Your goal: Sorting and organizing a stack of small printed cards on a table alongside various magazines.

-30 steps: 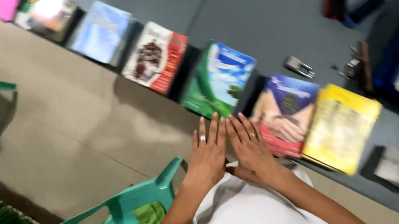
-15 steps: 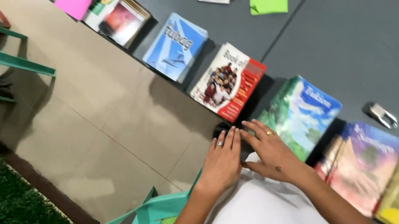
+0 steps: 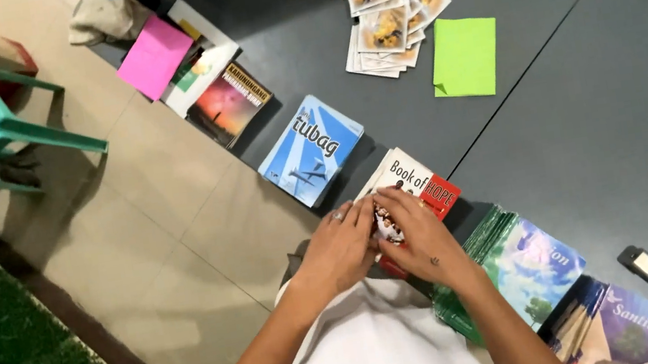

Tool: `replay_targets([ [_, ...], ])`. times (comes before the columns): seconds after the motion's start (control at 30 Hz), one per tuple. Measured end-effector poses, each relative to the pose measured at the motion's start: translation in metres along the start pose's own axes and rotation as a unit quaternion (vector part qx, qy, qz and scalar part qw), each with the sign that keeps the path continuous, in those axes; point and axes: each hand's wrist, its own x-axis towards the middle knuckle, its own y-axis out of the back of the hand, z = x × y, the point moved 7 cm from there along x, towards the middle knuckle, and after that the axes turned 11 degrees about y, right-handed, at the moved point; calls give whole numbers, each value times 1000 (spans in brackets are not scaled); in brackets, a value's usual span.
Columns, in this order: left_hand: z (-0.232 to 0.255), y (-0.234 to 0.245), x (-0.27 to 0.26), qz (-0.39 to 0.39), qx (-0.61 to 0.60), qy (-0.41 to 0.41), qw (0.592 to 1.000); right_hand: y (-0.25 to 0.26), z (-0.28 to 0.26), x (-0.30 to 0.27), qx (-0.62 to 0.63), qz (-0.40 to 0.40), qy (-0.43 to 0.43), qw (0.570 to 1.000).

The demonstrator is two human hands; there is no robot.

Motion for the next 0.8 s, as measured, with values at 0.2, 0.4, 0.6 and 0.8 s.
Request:
replay_targets([
  [0.2, -36, 36, 67, -10, -133, -22, 991, 13, 37, 49, -14, 36, -99, 994],
  [0.4, -130, 15, 205, 58, -242, -6, 969, 4, 124, 109, -105, 114, -168, 974],
  [0.6, -209, -61, 351, -11, -441, 119, 889, -17, 296, 136, 15, 328, -411, 851],
  [0.8, -195, -101, 387, 26, -378, 37, 925, -56, 345, 124, -80, 398, -495, 768],
])
